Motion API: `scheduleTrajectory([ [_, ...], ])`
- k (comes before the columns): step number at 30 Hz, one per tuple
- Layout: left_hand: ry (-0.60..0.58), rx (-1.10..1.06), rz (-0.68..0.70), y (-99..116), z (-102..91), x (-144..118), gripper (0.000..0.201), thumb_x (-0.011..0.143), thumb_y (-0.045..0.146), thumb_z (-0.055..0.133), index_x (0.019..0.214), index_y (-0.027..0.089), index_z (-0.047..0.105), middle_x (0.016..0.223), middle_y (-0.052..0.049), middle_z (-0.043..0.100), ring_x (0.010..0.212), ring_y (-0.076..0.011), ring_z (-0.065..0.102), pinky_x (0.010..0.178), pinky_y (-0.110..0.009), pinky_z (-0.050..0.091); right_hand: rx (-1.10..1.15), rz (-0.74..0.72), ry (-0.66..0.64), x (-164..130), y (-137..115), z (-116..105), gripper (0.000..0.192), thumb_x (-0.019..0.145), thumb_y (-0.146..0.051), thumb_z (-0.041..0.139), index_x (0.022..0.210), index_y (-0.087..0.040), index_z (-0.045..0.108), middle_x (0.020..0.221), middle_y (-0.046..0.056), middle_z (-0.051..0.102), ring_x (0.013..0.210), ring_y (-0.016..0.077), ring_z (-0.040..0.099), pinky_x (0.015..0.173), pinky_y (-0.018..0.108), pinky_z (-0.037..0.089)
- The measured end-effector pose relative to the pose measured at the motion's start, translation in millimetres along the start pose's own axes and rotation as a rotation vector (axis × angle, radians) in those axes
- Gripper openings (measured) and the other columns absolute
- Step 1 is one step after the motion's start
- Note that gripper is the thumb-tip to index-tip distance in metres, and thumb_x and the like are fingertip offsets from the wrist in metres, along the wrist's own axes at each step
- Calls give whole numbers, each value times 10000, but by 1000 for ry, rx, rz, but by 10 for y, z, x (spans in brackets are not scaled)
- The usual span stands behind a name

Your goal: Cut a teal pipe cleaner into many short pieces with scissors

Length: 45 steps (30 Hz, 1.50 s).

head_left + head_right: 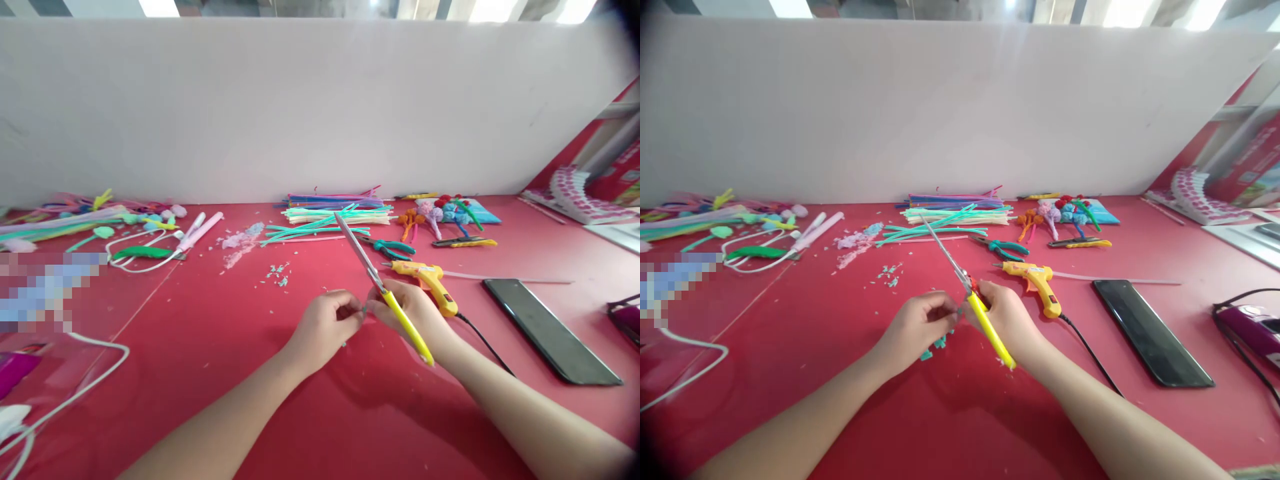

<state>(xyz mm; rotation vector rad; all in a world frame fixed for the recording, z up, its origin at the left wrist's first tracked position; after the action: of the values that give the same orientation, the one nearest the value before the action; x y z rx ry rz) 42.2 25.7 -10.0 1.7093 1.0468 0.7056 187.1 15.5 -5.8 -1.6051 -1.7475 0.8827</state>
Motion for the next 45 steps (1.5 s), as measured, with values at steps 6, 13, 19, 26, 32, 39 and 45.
scheduleTrajectory([
  [6,7,39,37,51,6,-5,125,745,259,487,678,166,536,608,12,482,537,-87,457,476,-187,368,7,-1,-5,-4,-9,-34,113,673,-262,460,607,-176,427,513,-62,339,476,62,304,418,195,212],
  [13,14,148,93,59,5,6,117,741,246,492,685,177,568,622,11,532,571,-101,491,550,-213,383,-61,-38,-14,-5,-26,-73,117,667,-283,458,623,-176,444,516,-60,356,470,63,315,426,201,204],
  [19,216,227,124,-34,-291,108,208,760,321,474,675,171,590,669,-7,563,643,-131,505,605,-225,366,-517,33,90,163,211,-279,242,743,-353,388,599,-176,469,529,-3,469,484,102,410,457,220,230],
  [26,280,442,109,-296,-590,251,130,745,273,487,749,181,579,730,-8,575,687,-139,523,648,-244,377,-786,93,54,187,278,-243,297,762,-415,403,667,-169,539,599,68,562,539,151,489,481,241,241],
  [32,194,633,161,-333,-480,247,176,755,354,494,808,206,572,812,-20,535,696,-141,512,655,-258,398,-706,46,105,137,199,-263,233,752,-363,393,674,-188,526,567,26,542,474,113,416,454,224,207],
  [39,486,978,170,-407,-541,346,382,735,277,529,1084,137,463,1016,-134,458,998,-276,429,865,-415,325,-705,45,110,112,149,-222,231,724,-378,425,667,-186,542,549,20,515,464,109,376,450,224,195],
  [45,168,596,199,-271,-522,256,144,790,255,434,794,180,557,792,-34,535,732,-152,516,681,-268,401,-702,-14,121,114,147,-215,229,747,-348,402,662,-183,534,550,19,515,475,111,399,461,229,198],
])
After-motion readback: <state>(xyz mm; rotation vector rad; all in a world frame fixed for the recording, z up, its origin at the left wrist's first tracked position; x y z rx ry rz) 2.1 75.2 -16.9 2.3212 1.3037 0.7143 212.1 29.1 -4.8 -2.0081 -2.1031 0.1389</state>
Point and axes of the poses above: each hand's wrist, its own x-axis towards the middle knuckle, its own z-axis out of the palm, y = z × x, the point moved 3 cm from there along x, towards the middle knuckle
